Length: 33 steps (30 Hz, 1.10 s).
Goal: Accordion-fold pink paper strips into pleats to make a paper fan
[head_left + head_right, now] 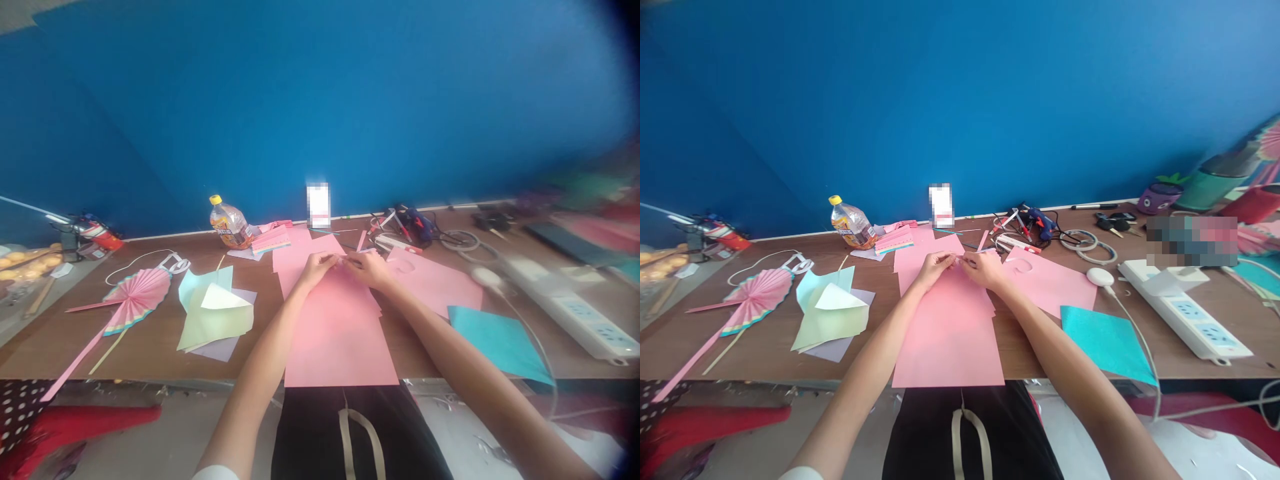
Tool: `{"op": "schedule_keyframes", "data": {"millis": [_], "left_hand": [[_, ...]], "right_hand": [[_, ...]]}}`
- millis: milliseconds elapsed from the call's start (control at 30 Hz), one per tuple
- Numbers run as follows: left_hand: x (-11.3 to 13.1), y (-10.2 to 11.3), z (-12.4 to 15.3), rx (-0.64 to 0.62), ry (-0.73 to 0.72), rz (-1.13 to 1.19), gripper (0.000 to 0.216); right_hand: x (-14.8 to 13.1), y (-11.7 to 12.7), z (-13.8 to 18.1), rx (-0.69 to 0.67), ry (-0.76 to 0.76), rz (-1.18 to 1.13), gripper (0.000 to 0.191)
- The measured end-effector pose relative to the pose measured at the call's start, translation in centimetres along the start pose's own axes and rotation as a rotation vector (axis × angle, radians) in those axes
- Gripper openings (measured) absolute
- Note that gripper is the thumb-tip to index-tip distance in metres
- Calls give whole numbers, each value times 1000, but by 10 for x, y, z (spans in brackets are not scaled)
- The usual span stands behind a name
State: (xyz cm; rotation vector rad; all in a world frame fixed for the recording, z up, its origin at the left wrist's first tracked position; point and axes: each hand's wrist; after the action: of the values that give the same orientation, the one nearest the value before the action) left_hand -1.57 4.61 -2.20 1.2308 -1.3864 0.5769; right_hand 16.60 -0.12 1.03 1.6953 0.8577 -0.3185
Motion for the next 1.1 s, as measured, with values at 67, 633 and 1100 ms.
{"op": "schedule_keyframes", "data": {"millis": [67,633,1100], "left_hand": [[1,0,1,17,-31,-30,36],[8,-4,5,75,-33,-142,39],[6,-3,3,72,-21,-125,36]], "right_hand": [[1,-1,0,-2,12,-1,34],[-10,-13,1,132,-215,146,39],[-17,-8,2,87,-252,287,46]]}}
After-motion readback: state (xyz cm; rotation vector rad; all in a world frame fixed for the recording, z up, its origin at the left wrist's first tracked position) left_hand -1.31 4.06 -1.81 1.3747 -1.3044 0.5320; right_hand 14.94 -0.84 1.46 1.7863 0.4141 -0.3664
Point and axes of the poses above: each hand's wrist, its own z-axis away from the middle knuckle, its own y-axis out of the back of the hand, x = y × z, and after that the axes turned 15 degrees about -z, right-handed
